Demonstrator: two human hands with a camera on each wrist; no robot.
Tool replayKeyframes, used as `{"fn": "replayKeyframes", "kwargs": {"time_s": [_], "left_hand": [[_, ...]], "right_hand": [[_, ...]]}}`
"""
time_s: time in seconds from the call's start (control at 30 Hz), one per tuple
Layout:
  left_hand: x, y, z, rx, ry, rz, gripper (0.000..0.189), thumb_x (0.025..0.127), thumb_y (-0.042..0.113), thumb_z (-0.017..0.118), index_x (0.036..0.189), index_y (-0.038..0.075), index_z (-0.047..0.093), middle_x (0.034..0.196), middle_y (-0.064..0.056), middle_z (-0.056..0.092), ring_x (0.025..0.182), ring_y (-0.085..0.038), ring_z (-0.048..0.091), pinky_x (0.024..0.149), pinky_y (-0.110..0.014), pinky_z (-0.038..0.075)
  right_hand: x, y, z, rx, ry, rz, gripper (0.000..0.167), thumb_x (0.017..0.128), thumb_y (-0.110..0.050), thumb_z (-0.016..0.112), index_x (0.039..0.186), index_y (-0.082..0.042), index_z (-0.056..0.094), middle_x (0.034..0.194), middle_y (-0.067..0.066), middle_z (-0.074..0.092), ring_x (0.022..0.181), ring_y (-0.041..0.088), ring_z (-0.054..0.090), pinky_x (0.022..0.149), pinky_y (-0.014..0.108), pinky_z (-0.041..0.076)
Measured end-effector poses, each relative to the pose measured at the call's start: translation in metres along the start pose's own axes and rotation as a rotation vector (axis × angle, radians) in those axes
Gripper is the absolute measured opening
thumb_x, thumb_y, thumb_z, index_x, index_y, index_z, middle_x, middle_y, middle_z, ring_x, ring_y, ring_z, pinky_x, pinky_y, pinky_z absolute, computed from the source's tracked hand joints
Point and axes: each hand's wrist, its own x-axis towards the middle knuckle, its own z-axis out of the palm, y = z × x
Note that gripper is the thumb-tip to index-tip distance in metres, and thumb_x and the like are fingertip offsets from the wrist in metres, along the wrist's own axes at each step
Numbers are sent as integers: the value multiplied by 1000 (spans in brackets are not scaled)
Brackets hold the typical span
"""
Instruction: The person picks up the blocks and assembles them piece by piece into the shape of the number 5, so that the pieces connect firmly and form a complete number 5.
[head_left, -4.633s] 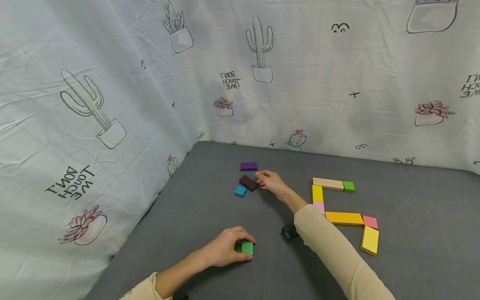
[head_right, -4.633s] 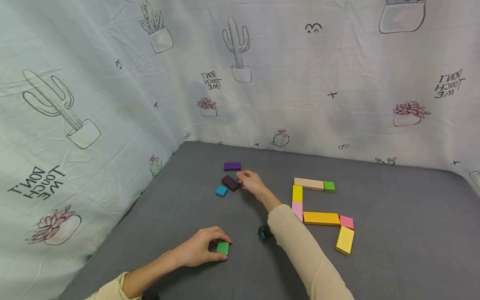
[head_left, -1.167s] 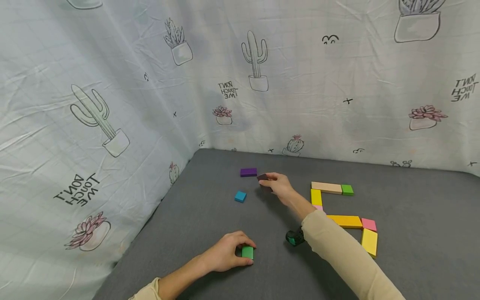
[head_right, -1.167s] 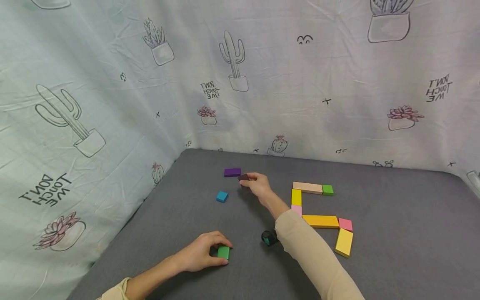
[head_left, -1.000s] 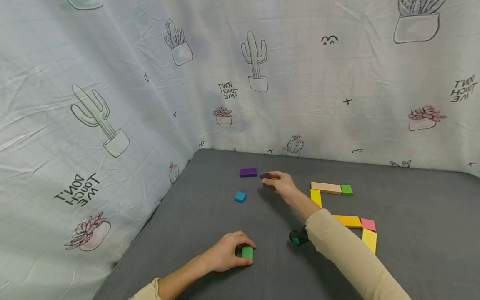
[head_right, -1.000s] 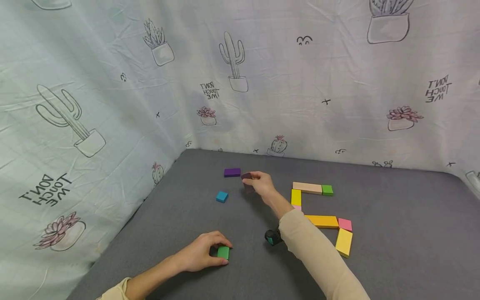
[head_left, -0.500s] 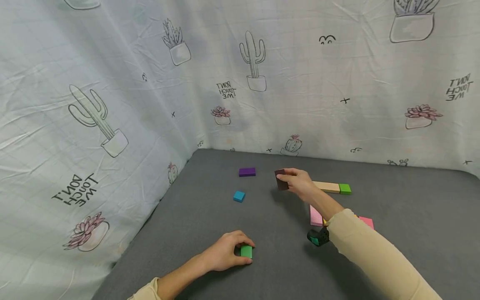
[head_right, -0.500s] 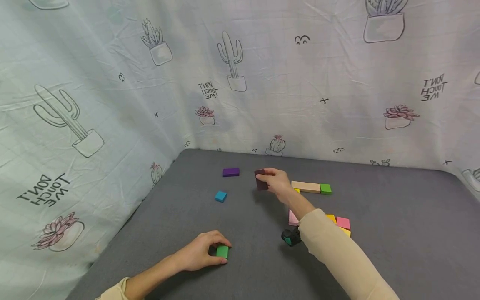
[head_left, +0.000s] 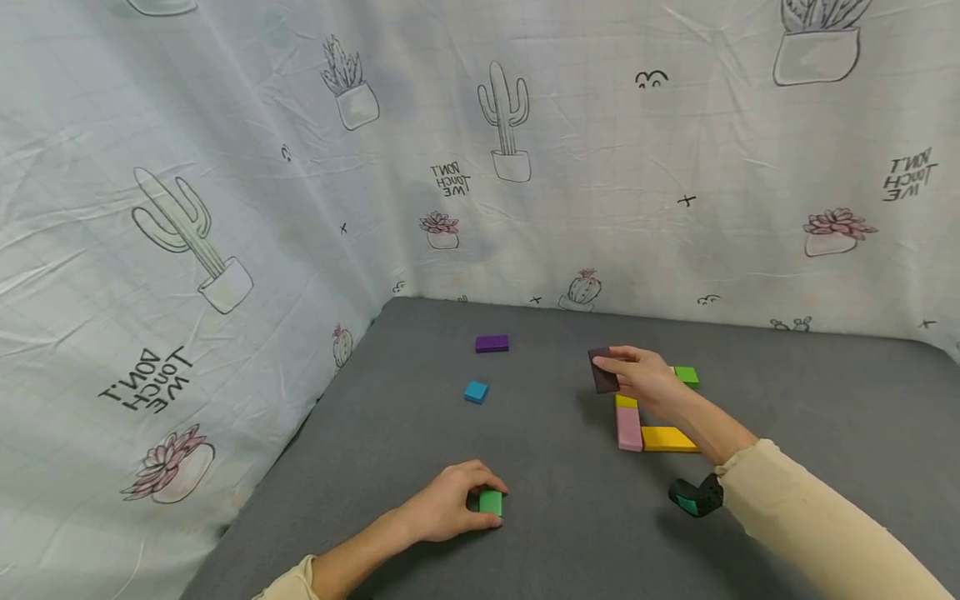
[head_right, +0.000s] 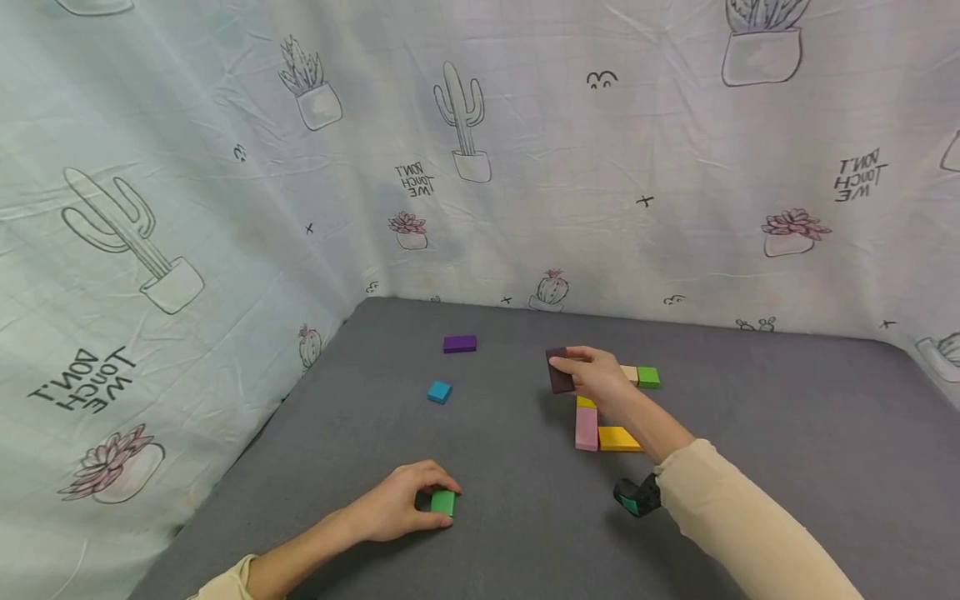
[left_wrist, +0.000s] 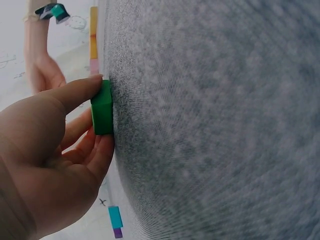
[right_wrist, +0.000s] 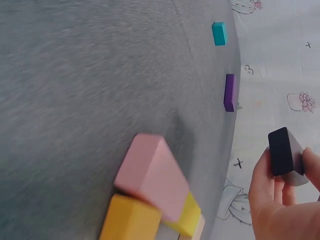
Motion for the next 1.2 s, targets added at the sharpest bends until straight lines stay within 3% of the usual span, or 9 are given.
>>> {"fn": "replayKeyframes", "kwargs": {"time_s": [0.37,0.63,0.83,0.97,1.1,1.2], "left_hand": [[2,0,1,-10,-4,4,29,85,22,75,110,11,67,102,7,57,85,-1,52,74,-20,47],[2,0,0,-26,-2,9,29,84,22,75,111,11,67,103,7,56,87,-2,53,76,-21,47],[2,0,-1,-25,0,10,29,84,22,75,110,11,67,103,6,57,86,-2,52,76,-23,47],[3,1,-1,-17,-9,-8,29,85,23,75,111,13,67,104,7,57,87,-2,52,77,-23,47],[3,1,-1,-6,-15,-23,30,85,25,74,112,14,67,105,7,57,87,-3,52,78,-24,47],[4,1,-1,-10,-14,-17,30,85,24,75,111,13,67,104,7,57,87,-3,52,77,-24,47]], "right_hand": [[-47,14,-34,-44,69,56,76,98,-28,57,148,9,13,144,30,25,94,11,58,87,31,49],[-76,35,-61,-51,54,91,82,99,-29,54,147,10,0,148,35,11,118,28,49,90,35,47],[-92,49,-75,11,50,118,85,98,-25,57,147,10,-3,148,35,9,98,9,57,91,39,47],[-102,56,-81,45,54,138,85,98,-24,57,147,11,-3,147,34,10,98,10,57,91,41,46],[-112,62,-83,98,51,151,83,98,-21,57,146,12,-3,140,30,28,98,11,59,90,42,47],[-121,68,-85,141,33,151,81,98,-18,56,145,14,-2,125,14,49,97,9,61,89,42,47]]}}
